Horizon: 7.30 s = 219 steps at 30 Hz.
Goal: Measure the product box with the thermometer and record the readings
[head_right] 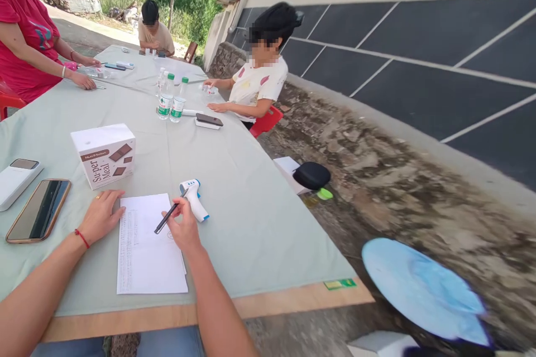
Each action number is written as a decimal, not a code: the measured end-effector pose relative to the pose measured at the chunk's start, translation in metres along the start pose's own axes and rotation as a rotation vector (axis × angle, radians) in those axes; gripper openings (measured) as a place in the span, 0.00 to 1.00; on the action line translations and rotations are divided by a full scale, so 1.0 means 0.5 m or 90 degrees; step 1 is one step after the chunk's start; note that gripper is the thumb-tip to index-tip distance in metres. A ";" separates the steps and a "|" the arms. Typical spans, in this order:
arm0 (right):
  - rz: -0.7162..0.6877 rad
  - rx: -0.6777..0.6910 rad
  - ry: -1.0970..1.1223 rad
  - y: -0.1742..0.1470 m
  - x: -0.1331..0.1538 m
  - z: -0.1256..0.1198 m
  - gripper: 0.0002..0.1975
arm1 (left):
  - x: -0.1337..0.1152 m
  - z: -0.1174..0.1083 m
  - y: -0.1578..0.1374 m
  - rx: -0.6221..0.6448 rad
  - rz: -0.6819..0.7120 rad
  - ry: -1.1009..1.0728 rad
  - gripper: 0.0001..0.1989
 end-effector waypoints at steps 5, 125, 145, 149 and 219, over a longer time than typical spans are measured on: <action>0.005 0.003 -0.082 0.004 -0.002 -0.012 0.18 | 0.006 0.009 -0.003 -0.029 0.007 -0.005 0.18; 0.094 0.072 -0.028 -0.038 -0.006 0.143 0.06 | -0.022 0.033 -0.014 0.058 -0.028 -0.007 0.28; 0.092 0.088 -0.036 -0.038 -0.006 0.147 0.06 | -0.024 0.032 -0.014 0.072 -0.029 -0.003 0.28; 0.090 0.086 -0.040 -0.038 -0.007 0.147 0.06 | -0.023 0.033 -0.014 0.070 -0.029 -0.007 0.28; 0.096 0.061 -0.054 -0.035 -0.003 0.140 0.06 | -0.016 0.037 -0.015 0.047 -0.030 -0.040 0.28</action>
Point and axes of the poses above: each hand's wrist, its own y-axis towards the middle knuckle, its own z-axis out of the palm, x = y × z, the point moved 8 cm from there along y, towards the middle knuckle, and after that the axes turned 1 degree about z, right-handed, at the moved point
